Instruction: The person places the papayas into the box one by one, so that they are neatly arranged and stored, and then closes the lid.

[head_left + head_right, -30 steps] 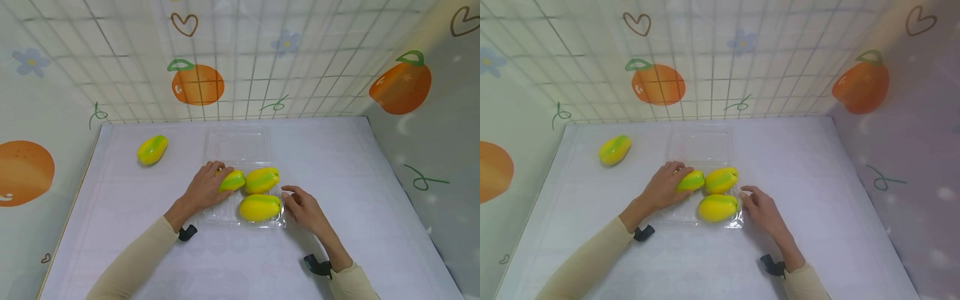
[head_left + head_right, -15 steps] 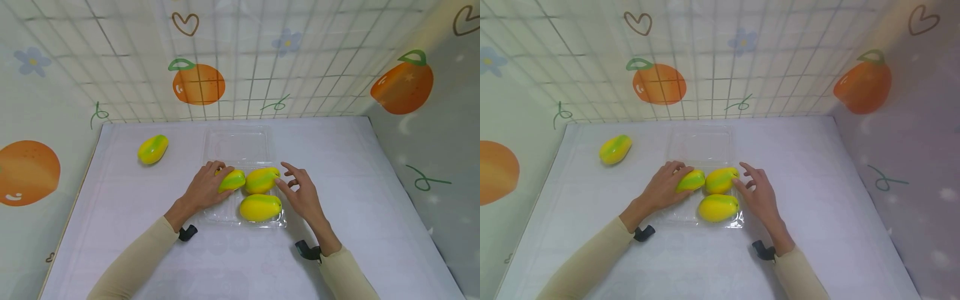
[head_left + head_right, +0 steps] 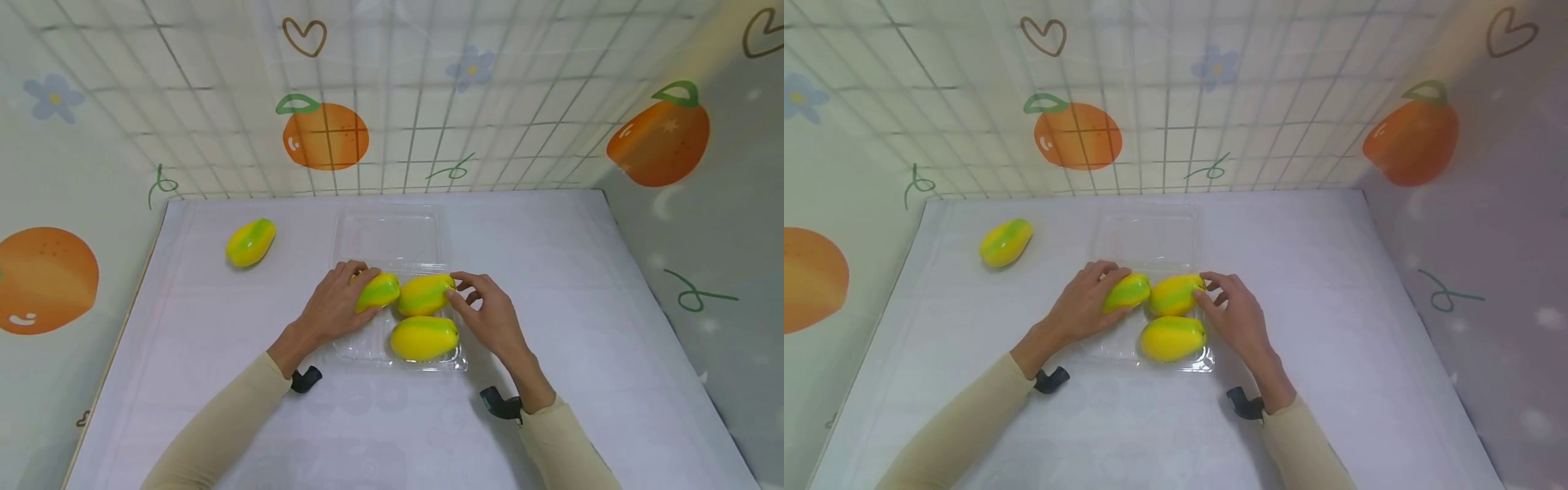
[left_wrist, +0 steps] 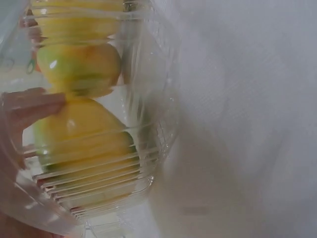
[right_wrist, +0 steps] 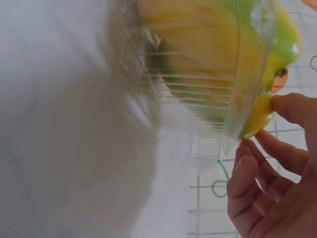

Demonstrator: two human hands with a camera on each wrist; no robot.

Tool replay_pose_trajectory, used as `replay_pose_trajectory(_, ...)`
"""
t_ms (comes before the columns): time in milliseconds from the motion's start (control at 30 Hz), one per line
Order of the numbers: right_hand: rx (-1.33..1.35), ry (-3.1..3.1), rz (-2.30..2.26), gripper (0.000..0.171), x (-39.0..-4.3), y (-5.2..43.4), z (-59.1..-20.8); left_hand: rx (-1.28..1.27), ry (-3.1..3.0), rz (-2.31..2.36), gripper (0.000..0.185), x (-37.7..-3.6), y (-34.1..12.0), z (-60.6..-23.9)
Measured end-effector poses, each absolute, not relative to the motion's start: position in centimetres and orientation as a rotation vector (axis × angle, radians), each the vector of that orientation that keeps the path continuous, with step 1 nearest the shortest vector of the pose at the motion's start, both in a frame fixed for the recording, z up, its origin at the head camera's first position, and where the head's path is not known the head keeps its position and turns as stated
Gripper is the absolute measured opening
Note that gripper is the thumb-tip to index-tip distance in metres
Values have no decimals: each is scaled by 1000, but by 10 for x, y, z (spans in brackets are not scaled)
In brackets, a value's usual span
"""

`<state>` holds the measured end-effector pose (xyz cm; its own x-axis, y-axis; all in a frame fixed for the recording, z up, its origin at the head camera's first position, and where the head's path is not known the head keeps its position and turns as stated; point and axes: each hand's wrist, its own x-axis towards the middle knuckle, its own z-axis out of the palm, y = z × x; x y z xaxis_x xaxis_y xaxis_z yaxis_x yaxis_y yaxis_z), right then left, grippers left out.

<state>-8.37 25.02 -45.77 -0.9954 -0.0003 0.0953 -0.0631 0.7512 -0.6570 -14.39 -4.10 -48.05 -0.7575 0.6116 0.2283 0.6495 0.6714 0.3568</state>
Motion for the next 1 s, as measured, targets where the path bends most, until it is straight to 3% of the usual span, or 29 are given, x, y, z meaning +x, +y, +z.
replay_pose_trajectory(367, 103, -2929, 1093, 55, -80, 250, -462, -1032, -2755, -680, 61, -148, -40, -484)
replay_pose_trajectory(833, 85, -2929, 1100, 52, -80, 246, -460, -975, -2796, -737, 71, -147, -49, -479)
replay_pose_trajectory(1000, 54, -2958, 1090, 62, -78, 246, -460, -889, -2915, -754, 80, -148, -61, -480)
